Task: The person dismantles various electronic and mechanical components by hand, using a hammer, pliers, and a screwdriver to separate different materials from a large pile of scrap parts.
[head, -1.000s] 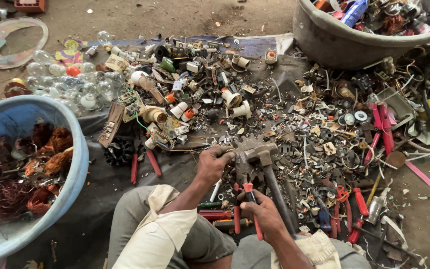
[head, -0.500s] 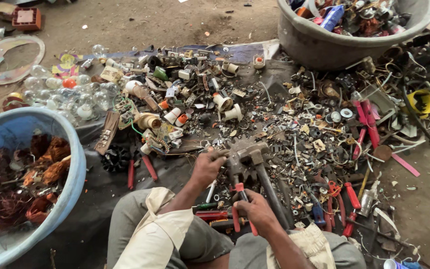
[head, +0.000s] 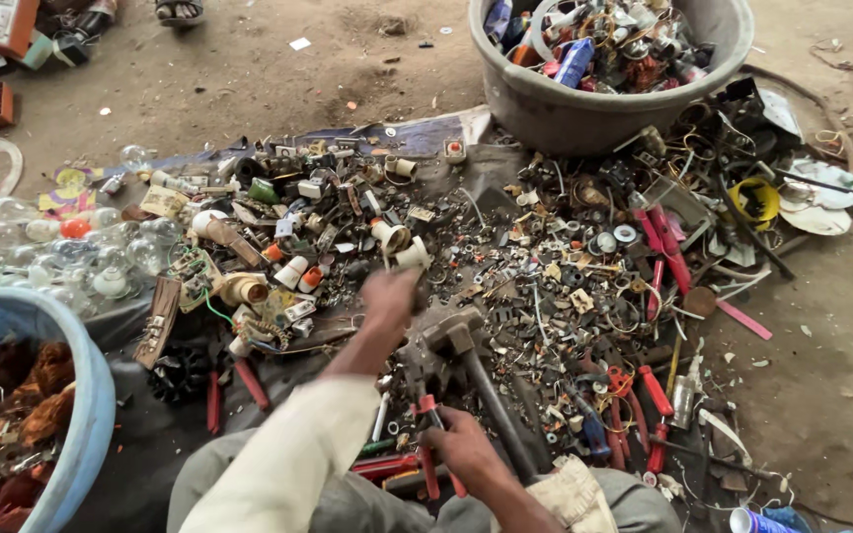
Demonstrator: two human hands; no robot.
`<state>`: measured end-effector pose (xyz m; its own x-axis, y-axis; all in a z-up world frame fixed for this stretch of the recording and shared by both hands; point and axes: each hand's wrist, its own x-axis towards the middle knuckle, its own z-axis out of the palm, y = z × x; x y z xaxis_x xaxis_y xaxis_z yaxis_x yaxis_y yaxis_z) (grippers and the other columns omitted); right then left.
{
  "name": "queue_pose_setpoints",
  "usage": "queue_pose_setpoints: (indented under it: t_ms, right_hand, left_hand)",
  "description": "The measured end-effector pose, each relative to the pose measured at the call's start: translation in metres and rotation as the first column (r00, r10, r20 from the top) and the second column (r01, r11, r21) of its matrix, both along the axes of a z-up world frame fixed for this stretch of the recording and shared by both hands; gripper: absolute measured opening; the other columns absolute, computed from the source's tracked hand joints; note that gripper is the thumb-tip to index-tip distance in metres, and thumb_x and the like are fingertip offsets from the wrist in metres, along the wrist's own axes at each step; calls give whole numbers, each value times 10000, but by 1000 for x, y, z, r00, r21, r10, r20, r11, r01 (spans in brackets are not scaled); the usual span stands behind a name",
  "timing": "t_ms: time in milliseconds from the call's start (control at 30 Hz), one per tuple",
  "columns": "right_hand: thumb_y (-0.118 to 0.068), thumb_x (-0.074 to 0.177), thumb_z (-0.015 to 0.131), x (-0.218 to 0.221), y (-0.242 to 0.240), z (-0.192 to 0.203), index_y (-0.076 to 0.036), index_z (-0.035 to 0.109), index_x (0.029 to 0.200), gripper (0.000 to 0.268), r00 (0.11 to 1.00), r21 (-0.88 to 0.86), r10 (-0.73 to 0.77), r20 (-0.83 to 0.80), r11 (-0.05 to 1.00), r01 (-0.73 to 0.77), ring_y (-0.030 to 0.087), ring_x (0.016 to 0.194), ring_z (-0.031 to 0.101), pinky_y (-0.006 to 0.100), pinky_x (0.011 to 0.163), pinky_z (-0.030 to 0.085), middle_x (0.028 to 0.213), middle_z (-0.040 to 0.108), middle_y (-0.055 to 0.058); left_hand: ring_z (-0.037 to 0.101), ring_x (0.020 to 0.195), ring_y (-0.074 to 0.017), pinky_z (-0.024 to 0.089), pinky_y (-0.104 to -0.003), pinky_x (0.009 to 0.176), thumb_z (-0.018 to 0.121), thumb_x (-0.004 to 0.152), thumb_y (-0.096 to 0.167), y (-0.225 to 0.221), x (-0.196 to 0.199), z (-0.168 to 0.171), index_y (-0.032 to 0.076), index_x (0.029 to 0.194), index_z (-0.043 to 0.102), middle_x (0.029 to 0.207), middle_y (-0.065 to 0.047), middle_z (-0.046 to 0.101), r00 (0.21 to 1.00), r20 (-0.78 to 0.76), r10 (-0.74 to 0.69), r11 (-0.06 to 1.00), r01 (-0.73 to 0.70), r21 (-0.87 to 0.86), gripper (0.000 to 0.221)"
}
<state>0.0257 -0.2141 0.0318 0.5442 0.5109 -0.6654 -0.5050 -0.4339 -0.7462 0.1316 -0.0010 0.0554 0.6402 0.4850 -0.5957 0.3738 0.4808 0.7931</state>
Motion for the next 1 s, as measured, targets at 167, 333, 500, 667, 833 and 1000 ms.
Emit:
queue_pose_setpoints:
  t_ms: [167,333,500,667,833,1000]
  right_hand:
    - [-87,856,655,5,-3,8,21,664,893,114,999,65,31,28,997,-33,140,679,601,318,638,534,749,642,58]
    - [-116,861,613,11,-7,42,-18,612,878,100,993,-98,73,-90,992,-82,252,527,448,441,485,347,685,531,98]
    - [-186,838,675,7,-8,37,-24,683,972,210,976,-94,213,-40,972,-216,165,690,618,335,657,515,772,645,69]
    - [-233,747,751,8,-5,15,-14,715,992,331,957,-131,261,124,961,-245,233,885,677,362,830,519,913,691,122]
    - [-269,734,751,13,3,-19,-33,678,973,344,955,-273,283,93,929,-249,291,913,687,388,868,527,926,686,160]
    - [-280,730,751,12,4,-49,-25,692,943,338,908,-251,384,169,907,-337,310,954,668,398,868,507,954,638,139]
  left_hand:
    - [708,658,-182,630,-332,575,529,1013,239,-6,183,117,-8,1252,617,867,-93,725,808,561,-180,982,176,62,356]
    - [448,501,-126,338,-285,421,596,1005,361,12,172,83,70,811,713,659,-43,601,921,101,-376,695,208,689,368]
    - [689,813,-227,570,-373,712,649,938,213,70,61,-26,43,1108,709,973,-117,724,961,-77,-267,476,201,856,248]
    - [728,1042,-294,570,-406,974,666,934,190,108,25,-75,75,1268,681,1177,-191,743,952,-305,-34,514,278,811,353]
    - [629,1169,-314,507,-416,975,665,951,296,122,82,-103,77,1260,669,1288,-182,666,904,-377,-204,152,410,899,378]
    - [678,1014,-295,560,-403,901,609,1024,330,94,112,-117,52,1140,710,1152,-166,710,812,-504,-294,-96,499,861,317]
